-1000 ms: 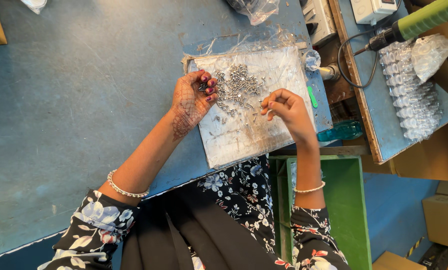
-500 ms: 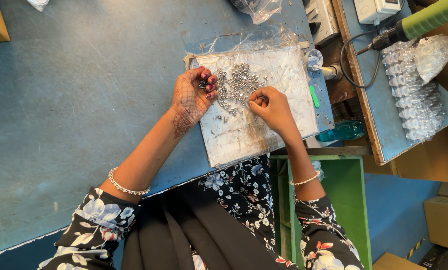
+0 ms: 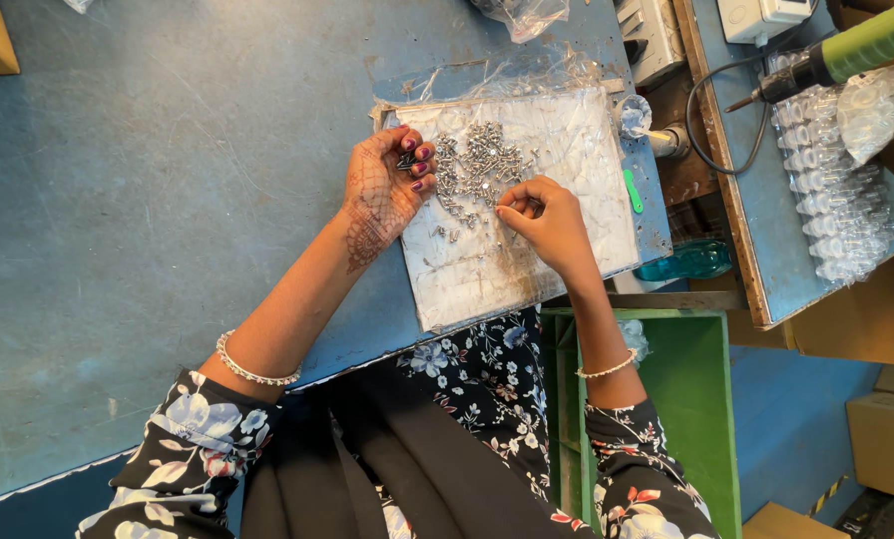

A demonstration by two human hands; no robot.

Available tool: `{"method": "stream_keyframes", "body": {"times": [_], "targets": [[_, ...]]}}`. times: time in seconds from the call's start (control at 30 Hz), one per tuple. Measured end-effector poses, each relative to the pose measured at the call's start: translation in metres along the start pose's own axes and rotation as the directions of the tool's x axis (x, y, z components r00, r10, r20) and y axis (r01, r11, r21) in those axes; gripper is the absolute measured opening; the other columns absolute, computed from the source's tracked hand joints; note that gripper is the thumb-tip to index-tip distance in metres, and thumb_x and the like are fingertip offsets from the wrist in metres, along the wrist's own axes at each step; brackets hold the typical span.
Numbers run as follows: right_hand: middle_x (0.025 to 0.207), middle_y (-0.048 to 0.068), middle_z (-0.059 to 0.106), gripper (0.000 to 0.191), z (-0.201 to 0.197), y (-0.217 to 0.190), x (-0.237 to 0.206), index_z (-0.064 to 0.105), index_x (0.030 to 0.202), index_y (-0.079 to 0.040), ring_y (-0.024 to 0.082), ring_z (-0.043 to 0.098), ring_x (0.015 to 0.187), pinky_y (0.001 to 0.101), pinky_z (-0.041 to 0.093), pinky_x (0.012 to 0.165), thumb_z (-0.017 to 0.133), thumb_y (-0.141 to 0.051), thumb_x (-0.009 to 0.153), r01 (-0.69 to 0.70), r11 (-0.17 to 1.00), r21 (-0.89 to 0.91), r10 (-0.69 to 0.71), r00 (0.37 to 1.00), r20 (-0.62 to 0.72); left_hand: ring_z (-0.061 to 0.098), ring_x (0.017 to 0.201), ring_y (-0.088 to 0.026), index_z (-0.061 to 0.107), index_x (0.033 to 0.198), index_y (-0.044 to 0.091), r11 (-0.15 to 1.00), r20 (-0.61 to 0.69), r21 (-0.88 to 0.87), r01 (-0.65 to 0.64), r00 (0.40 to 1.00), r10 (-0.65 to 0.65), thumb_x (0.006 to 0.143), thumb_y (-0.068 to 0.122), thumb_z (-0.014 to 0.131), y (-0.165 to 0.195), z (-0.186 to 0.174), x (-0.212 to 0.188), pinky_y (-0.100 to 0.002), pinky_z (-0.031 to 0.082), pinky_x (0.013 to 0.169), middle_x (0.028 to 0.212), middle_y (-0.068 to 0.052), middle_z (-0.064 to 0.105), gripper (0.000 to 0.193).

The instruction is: The person sorts small metallic fasteners on a white cloth on a blue workbench, picking up and separating pieces by hand. The person places some sorted fasteners into a clear plastic bag and continues sorting the remaining pile.

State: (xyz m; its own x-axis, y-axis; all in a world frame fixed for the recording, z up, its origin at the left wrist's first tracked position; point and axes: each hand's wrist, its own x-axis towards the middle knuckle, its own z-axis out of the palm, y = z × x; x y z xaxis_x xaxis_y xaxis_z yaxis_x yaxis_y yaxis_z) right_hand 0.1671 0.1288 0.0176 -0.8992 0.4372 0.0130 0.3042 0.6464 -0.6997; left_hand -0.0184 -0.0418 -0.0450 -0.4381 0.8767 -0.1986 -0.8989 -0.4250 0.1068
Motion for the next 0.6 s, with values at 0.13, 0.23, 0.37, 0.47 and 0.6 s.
{"method": "stream_keyframes", "body": {"times": [0.13,0.23,0.37,0.47,0.6], "targets": [[0.089,0.002,0.067,0.014,-0.006,0.001,0.002,0.072,0.101,0.002,0.005,0.057,0.077,0.0194,0.046,0.068,0.074,-0.008,0.092,-0.088,0.973,0.215,0.078,0.995,0.055,0.043,0.066,-0.014,0.045,0.079,0.010,1.000,0.003,-0.017,-0.008,1.000,0.008,0.101,0.022,0.048,0.003,0.001,0.000,-0.026,0.036,0.053,0.078,-0.006,0.047,0.025],[0.090,0.004,0.070,0.011,-0.015,-0.002,0.003,0.065,0.103,0.000,0.006,0.062,0.077,0.0206,0.049,0.067,0.066,-0.007,0.094,-0.178,0.859,0.480,0.129,0.983,0.134,0.042,0.066,-0.014,0.044,0.079,0.010,1.000,0.000,-0.019,-0.016,1.000,0.016,0.101,0.022,0.048,0.003,0.002,-0.002,-0.026,0.036,0.053,0.078,-0.006,0.047,0.025],[0.091,0.003,0.068,0.020,-0.015,-0.008,0.005,0.073,0.108,0.001,0.005,0.061,0.078,0.0206,0.049,0.068,0.059,-0.008,0.097,-0.210,0.841,0.498,0.131,0.973,0.188,0.042,0.066,-0.014,0.044,0.079,0.010,1.000,0.007,-0.007,-0.023,1.000,0.023,0.101,0.022,0.048,0.004,0.004,-0.003,-0.026,0.037,0.053,0.078,-0.006,0.047,0.025],[0.082,0.004,0.066,0.018,-0.004,-0.015,0.004,0.076,0.108,-0.002,0.007,0.056,0.071,0.0214,0.044,0.064,0.065,-0.008,0.096,-0.222,0.943,0.247,0.202,0.974,0.104,0.043,0.066,-0.014,0.044,0.079,0.010,1.000,-0.004,-0.002,-0.028,1.000,0.028,0.101,0.022,0.048,0.004,0.006,-0.004,-0.026,0.037,0.053,0.078,-0.006,0.047,0.025],[0.090,0.003,0.064,0.015,0.005,-0.025,-0.002,0.075,0.102,-0.002,0.008,0.058,0.076,0.0222,0.047,0.067,0.076,-0.004,0.087,0.055,0.998,0.033,-0.054,0.998,-0.029,0.042,0.065,-0.013,0.044,0.079,0.010,0.999,-0.026,0.010,-0.040,0.999,0.040,0.101,0.021,0.048,0.006,0.007,-0.005,-0.025,0.037,0.052,0.078,-0.005,0.047,0.025]]}}
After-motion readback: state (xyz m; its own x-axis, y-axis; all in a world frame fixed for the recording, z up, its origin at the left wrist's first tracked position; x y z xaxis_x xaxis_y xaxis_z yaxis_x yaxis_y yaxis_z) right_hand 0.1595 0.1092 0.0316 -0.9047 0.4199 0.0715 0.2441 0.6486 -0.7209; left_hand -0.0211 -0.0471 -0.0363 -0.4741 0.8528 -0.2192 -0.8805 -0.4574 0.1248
